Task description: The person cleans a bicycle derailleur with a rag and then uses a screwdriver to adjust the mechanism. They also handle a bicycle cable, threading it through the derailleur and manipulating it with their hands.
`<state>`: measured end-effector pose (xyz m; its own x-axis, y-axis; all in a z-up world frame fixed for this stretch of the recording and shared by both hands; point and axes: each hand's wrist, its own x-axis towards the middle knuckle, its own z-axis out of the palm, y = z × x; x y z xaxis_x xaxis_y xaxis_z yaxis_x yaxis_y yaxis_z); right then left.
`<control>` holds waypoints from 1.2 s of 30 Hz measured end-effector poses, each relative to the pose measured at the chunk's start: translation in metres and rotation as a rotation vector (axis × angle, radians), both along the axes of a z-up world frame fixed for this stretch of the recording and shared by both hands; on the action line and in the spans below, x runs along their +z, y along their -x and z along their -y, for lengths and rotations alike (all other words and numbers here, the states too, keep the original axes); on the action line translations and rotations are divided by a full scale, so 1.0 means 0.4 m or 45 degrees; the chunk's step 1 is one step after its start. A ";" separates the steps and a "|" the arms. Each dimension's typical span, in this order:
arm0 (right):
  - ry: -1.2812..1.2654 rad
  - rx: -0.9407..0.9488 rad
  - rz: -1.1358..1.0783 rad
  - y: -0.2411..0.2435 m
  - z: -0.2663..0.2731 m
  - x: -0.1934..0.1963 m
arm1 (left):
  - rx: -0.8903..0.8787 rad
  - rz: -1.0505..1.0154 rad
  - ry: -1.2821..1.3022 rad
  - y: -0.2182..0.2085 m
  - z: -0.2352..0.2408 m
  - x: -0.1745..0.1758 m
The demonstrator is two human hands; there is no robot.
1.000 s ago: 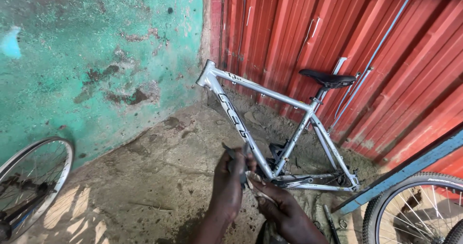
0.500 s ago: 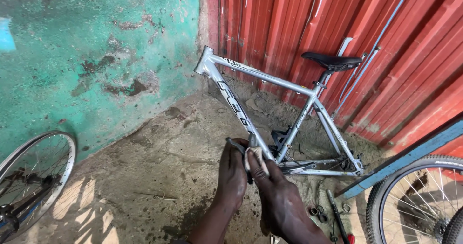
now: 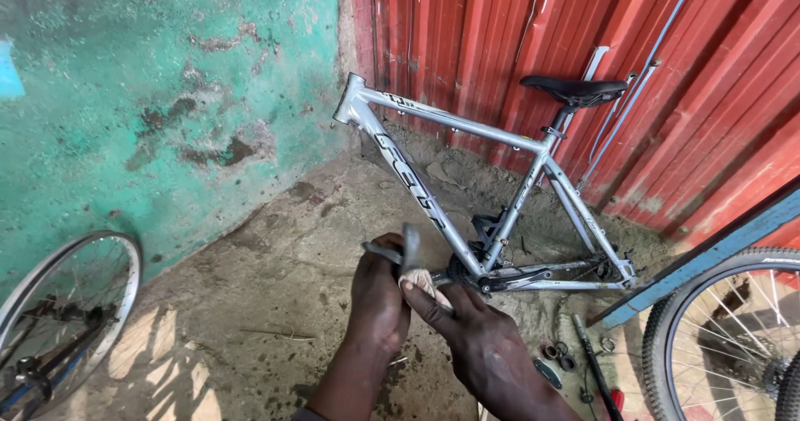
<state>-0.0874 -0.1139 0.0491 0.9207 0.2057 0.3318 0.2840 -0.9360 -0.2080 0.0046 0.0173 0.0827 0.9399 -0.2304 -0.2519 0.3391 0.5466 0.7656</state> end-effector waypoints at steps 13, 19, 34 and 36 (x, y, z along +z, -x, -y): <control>-0.432 -0.208 -0.049 0.039 -0.083 0.005 | 0.122 0.117 0.578 -0.040 -0.023 -0.079; -0.110 -0.199 0.147 -0.004 -0.099 -0.040 | 0.250 0.017 0.378 -0.010 0.001 -0.062; -0.100 -0.148 0.204 0.019 -0.077 -0.051 | 0.381 0.405 -0.045 -0.032 0.031 -0.114; -0.067 -0.139 0.178 0.004 -0.074 -0.057 | 0.387 0.521 -0.022 -0.063 0.050 -0.178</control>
<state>-0.0891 -0.0842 0.0262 0.8806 0.0865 0.4660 0.2113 -0.9517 -0.2228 0.0298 -0.0026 0.0114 0.9863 0.0696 0.1493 -0.1625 0.5603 0.8122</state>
